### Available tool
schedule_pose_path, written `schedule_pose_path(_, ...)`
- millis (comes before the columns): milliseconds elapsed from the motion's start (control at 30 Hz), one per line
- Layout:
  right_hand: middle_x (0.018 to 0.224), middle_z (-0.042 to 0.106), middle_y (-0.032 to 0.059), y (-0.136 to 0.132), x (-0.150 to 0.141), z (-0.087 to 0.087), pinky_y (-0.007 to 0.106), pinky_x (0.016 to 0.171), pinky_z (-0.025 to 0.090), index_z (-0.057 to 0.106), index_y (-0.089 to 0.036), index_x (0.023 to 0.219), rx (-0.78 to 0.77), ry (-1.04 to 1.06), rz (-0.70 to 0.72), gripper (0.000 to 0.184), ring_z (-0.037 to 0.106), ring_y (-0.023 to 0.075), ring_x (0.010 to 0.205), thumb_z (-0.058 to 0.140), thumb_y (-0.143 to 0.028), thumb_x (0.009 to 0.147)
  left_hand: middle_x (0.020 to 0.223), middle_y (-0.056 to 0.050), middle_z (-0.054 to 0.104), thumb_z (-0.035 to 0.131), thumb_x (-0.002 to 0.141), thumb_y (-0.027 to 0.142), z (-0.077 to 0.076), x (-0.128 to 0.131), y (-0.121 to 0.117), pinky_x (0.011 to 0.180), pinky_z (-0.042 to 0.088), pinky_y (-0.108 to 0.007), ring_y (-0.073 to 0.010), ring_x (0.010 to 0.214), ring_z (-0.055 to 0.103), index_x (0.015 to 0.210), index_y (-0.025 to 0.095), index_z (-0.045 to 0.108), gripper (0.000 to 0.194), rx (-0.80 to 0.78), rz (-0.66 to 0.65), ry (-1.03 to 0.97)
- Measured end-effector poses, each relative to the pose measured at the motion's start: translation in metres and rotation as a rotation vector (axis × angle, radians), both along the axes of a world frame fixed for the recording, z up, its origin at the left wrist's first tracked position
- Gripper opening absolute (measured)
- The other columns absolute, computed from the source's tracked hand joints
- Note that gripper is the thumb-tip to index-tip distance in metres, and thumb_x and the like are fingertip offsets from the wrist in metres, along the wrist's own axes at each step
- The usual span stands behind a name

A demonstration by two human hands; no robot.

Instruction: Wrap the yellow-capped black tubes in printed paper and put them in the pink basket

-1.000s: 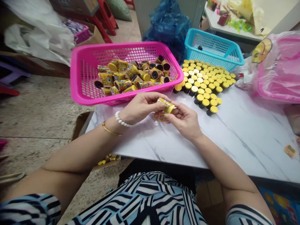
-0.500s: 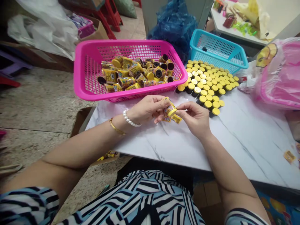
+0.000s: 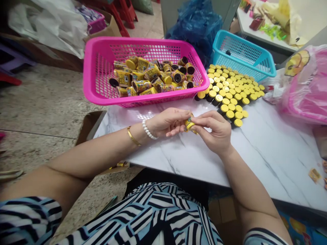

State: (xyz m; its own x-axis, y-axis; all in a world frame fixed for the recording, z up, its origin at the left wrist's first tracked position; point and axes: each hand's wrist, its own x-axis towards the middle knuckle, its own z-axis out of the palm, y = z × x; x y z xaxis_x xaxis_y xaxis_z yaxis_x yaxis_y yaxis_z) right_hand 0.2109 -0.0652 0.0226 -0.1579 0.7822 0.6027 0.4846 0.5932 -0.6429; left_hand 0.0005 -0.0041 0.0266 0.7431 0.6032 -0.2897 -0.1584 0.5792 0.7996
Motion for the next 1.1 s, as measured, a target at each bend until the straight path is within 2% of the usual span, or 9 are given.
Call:
schedule_pose_path(100,0.087,0.071,0.0021,0.000,-0.002,0.002,0.031,0.063,0.061,0.081,-0.029,0.095,0.065,0.052,-0.002,0.013,0.069,0.0168,0.076,0.088,-0.028,0.083,0.055,0.000,0.066,0.085,0.086,0.050,0.000,0.001,0.000,0.028,0.028,-0.016,-0.0058,0.029,0.048,0.078,0.012,0.067,0.043,-0.035,0.004,-0.034)
schedule_pose_path(233,0.101,0.068,0.0027,-0.001,-0.003,0.002,0.032,0.067,0.063,0.079,-0.032,0.113,-0.027,0.011,0.073,0.026,0.069,0.0157,0.080,0.083,-0.025,0.088,0.051,-0.001,0.064,0.082,0.084,0.062,-0.003,0.005,-0.002,0.027,0.029,-0.017,-0.0066,0.029,0.048,0.073,0.011,0.067,0.054,-0.014,0.015,0.048)
schedule_pose_path(367,0.089,0.067,0.0009,-0.003,-0.001,0.001,0.034,0.072,0.063,0.082,-0.033,0.097,0.067,-0.068,0.060,0.015,0.067,0.0164,0.079,0.084,-0.023,0.086,0.050,-0.002,0.064,0.078,0.079,0.074,-0.006,0.007,-0.004,0.028,0.028,-0.017,-0.0062,0.029,0.046,0.074,0.012,0.066,0.063,-0.007,0.021,0.074)
schedule_pose_path(600,0.095,0.066,0.0026,-0.003,-0.006,0.002,0.032,0.070,0.065,0.082,-0.034,0.104,0.071,-0.112,0.027,0.019,0.069,0.0164,0.081,0.081,-0.023,0.089,0.050,0.001,0.062,0.081,0.081,0.068,-0.004,0.005,-0.006,0.030,0.028,-0.017,-0.0070,0.030,0.047,0.079,0.015,0.064,0.056,0.059,0.028,0.080)
schedule_pose_path(667,0.099,0.066,0.0022,-0.002,-0.007,-0.001,0.030,0.069,0.066,0.080,-0.033,0.110,0.001,-0.022,-0.012,0.022,0.071,0.0145,0.078,0.081,-0.026,0.090,0.055,-0.001,0.064,0.081,0.081,0.068,-0.005,0.005,-0.005,0.032,0.030,-0.017,-0.0068,0.034,0.050,0.081,0.014,0.065,0.057,0.070,0.074,0.077)
schedule_pose_path(767,0.112,0.068,0.0036,0.000,-0.009,-0.006,0.030,0.073,0.070,0.071,-0.029,0.125,-0.227,0.185,-0.089,0.043,0.077,0.0154,0.081,0.086,-0.036,0.085,0.061,-0.001,0.065,0.087,0.078,0.063,-0.009,0.006,-0.001,0.040,0.038,-0.017,-0.0067,0.044,0.056,0.084,0.013,0.065,0.055,0.097,0.218,0.030)
schedule_pose_path(833,0.110,0.072,0.0039,0.000,-0.011,-0.009,0.032,0.078,0.072,0.070,-0.025,0.118,-0.319,0.250,-0.125,0.042,0.080,0.0178,0.085,0.088,-0.039,0.083,0.062,0.000,0.065,0.091,0.075,0.059,-0.010,0.006,0.000,0.045,0.043,-0.018,-0.0079,0.048,0.059,0.086,0.013,0.065,0.053,0.128,0.285,0.014)
schedule_pose_path(900,0.104,0.075,0.0037,-0.002,-0.013,-0.009,0.033,0.082,0.072,0.071,-0.024,0.108,-0.334,0.268,-0.154,0.032,0.080,0.0184,0.087,0.086,-0.037,0.084,0.064,-0.002,0.066,0.092,0.075,0.055,-0.011,0.005,0.000,0.049,0.046,-0.020,-0.0093,0.052,0.060,0.087,0.013,0.065,0.051,0.180,0.299,0.034)
schedule_pose_path(1100,0.116,0.073,0.0050,-0.005,-0.015,-0.005,0.033,0.083,0.072,0.071,-0.025,0.117,-0.344,0.261,-0.107,0.038,0.080,0.0185,0.093,0.086,-0.035,0.084,0.069,0.000,0.068,0.096,0.071,0.043,-0.001,0.003,-0.005,0.053,0.046,-0.022,-0.0095,0.055,0.059,0.096,0.013,0.069,0.047,0.310,0.311,0.049)
